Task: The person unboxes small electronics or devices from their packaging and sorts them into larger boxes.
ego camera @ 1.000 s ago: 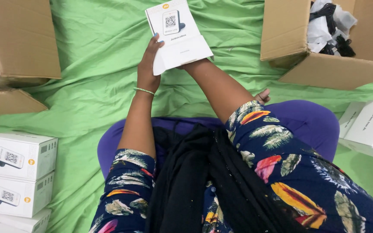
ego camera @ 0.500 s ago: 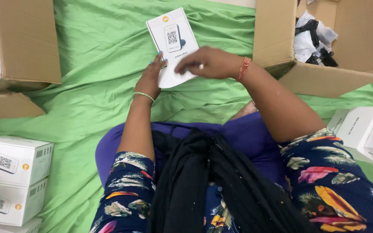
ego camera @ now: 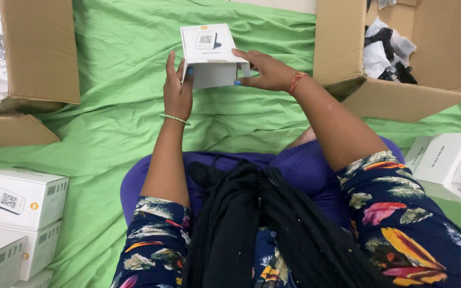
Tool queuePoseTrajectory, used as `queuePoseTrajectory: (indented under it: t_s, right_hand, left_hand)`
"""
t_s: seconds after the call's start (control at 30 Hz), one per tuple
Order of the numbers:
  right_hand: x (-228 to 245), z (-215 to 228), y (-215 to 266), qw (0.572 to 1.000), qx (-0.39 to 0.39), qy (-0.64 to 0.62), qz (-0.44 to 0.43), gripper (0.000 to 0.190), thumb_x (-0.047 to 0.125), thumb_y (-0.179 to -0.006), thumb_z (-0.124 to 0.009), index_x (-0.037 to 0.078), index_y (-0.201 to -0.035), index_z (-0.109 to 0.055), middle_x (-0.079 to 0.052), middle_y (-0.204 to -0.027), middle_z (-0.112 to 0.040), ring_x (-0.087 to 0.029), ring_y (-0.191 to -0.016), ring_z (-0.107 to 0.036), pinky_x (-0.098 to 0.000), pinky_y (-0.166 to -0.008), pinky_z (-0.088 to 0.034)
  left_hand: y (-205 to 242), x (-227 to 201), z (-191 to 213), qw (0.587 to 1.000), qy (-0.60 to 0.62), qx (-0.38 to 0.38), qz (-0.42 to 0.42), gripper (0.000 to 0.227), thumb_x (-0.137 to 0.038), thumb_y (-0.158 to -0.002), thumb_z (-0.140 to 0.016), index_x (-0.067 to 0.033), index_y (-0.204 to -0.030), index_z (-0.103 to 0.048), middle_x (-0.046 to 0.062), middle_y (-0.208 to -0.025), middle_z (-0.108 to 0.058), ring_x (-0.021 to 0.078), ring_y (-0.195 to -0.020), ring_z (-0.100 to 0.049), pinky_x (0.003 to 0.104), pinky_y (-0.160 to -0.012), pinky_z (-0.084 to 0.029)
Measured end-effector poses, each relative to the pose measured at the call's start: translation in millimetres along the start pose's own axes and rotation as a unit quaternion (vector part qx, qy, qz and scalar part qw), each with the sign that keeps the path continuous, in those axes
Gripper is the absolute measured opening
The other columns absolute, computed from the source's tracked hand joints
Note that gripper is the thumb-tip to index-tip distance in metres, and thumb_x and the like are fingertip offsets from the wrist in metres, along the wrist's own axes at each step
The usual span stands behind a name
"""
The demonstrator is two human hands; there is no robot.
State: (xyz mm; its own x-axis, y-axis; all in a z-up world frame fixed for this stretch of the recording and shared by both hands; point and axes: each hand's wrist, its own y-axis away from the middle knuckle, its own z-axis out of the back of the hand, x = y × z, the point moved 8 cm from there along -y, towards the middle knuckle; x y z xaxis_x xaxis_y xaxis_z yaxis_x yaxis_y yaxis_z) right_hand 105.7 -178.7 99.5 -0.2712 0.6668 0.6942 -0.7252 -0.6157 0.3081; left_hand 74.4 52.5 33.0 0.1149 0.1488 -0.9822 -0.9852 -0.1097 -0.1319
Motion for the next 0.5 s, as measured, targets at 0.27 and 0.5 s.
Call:
queuePoseTrajectory:
  t_s: [0.27, 0.5]
  right_hand:
    - [-17.3, 11.3, -24.7, 0.982, -0.166, -0.067, 0.056, 0.041, 0.043, -0.115, -0.049, 0.006, -0.133, -0.057, -0.011, -0.123, -0.064, -0.024, -0.111, -0.063, -0.0346, -0.102, -0.050]
    - [7.6, 12.6, -24.6, 0.935, -0.125, -0.332, 0.004, 0.030, 0.036, -0.097, -0.058, 0.012, -0.114, -0.061, 0.002, -0.106, -0.064, -0.014, -0.101, -0.064, -0.0331, -0.093, -0.057]
  left_hand:
    - [0.3, 2.0, 5.1, 0.981, -0.190, -0.028, -0.029, 0.046, -0.015, -0.106, -0.046, -0.0017, -0.149, -0.054, 0.018, -0.133, -0.058, 0.0328, -0.121, -0.045, 0.038, -0.113, -0.037]
    - [0.5, -28.3, 9.8, 0.996, -0.023, -0.002, -0.083, 0.073, -0.014, -0.097, -0.055, -0.0082, -0.167, -0.034, 0.017, -0.158, -0.028, 0.0326, -0.148, -0.039, 0.042, -0.128, -0.035]
